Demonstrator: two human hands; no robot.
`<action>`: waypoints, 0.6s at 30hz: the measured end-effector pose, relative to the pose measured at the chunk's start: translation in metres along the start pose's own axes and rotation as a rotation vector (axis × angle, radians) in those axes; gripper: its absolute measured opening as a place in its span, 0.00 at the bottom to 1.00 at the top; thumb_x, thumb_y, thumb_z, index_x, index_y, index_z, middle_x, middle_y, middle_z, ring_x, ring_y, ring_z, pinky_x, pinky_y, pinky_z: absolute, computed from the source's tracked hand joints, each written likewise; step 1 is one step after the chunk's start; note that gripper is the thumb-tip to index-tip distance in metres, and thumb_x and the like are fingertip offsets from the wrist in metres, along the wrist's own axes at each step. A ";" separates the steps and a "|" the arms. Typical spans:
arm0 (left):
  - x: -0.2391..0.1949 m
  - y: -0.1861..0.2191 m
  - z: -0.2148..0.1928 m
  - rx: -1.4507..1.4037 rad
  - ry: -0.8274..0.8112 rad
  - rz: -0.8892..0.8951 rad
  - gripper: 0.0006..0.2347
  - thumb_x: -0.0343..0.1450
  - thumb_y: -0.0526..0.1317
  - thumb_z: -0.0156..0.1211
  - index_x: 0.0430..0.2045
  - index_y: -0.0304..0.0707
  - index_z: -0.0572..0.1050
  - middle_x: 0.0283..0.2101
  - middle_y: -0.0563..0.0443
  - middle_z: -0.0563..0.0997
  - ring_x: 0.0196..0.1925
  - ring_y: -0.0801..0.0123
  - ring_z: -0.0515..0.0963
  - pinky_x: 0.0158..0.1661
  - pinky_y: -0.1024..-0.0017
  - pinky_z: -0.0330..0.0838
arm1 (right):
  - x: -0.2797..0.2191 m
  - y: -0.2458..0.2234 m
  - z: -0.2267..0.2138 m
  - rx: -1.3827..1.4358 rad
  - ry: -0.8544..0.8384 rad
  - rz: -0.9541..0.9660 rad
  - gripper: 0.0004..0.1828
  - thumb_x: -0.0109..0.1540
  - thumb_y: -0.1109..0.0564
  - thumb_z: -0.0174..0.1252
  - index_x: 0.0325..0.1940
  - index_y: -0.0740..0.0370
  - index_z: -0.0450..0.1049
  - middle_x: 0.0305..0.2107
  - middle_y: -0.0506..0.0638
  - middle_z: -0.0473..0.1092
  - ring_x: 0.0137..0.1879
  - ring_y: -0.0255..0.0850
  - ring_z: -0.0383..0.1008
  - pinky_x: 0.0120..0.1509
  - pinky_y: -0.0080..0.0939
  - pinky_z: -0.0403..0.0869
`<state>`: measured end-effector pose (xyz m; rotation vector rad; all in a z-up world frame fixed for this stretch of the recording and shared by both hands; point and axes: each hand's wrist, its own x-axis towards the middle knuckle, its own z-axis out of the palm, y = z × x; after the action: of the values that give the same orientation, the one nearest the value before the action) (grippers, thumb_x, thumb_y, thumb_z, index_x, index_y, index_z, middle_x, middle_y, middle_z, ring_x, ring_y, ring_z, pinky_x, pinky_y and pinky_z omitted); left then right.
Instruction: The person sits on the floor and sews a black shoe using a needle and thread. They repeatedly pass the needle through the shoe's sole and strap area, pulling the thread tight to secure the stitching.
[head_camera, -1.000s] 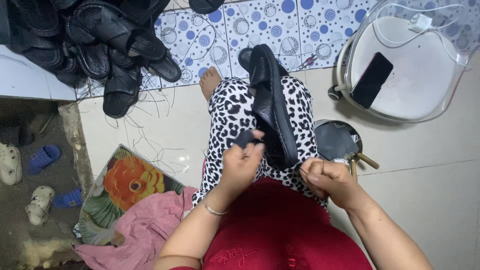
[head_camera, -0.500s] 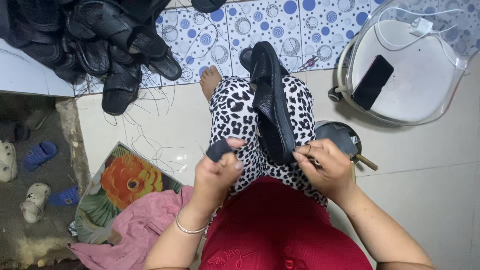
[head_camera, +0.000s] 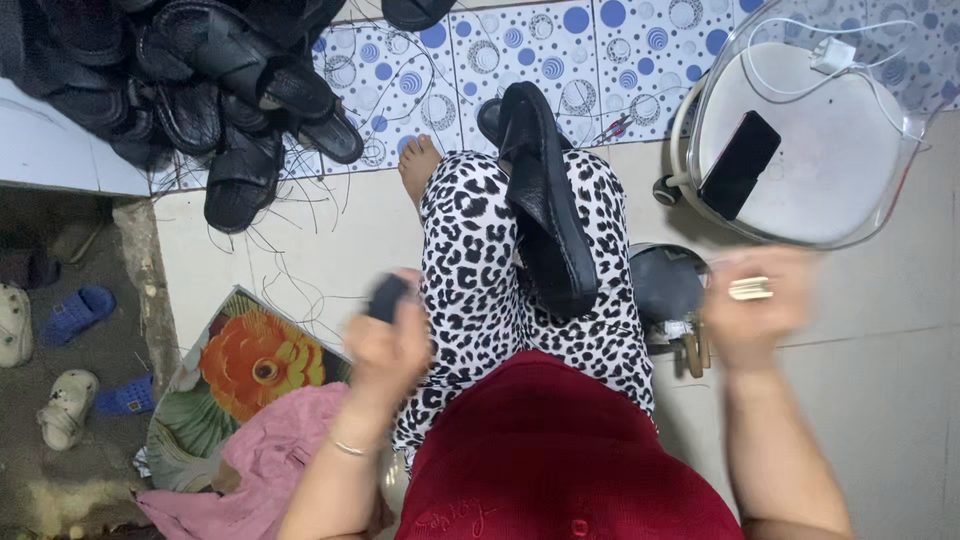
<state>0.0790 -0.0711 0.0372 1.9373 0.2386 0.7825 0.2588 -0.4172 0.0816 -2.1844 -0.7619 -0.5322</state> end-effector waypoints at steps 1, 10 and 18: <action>0.000 -0.026 -0.024 0.276 0.050 -0.223 0.07 0.73 0.32 0.53 0.39 0.32 0.79 0.37 0.46 0.86 0.36 0.60 0.86 0.34 0.69 0.78 | 0.004 0.022 -0.021 -0.085 0.094 0.075 0.08 0.70 0.74 0.55 0.40 0.68 0.72 0.32 0.60 0.73 0.38 0.54 0.73 0.50 0.50 0.70; 0.021 0.013 -0.007 0.246 -0.117 -0.304 0.11 0.74 0.30 0.51 0.49 0.36 0.75 0.62 0.39 0.72 0.64 0.49 0.70 0.62 0.55 0.67 | -0.012 0.125 -0.048 -0.002 0.231 0.657 0.11 0.76 0.58 0.54 0.64 0.58 0.71 0.44 0.49 0.68 0.44 0.35 0.68 0.48 0.36 0.68; 0.037 0.110 0.053 -0.514 -0.997 -0.351 0.07 0.69 0.39 0.68 0.31 0.33 0.82 0.30 0.37 0.84 0.33 0.48 0.85 0.32 0.60 0.79 | 0.013 -0.055 0.030 0.419 -0.641 0.428 0.21 0.62 0.56 0.64 0.60 0.60 0.79 0.44 0.60 0.79 0.56 0.56 0.78 0.63 0.56 0.73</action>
<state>0.1222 -0.1457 0.1309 1.5126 -0.2161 -0.3682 0.2361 -0.3599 0.0982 -2.0229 -0.6167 0.5279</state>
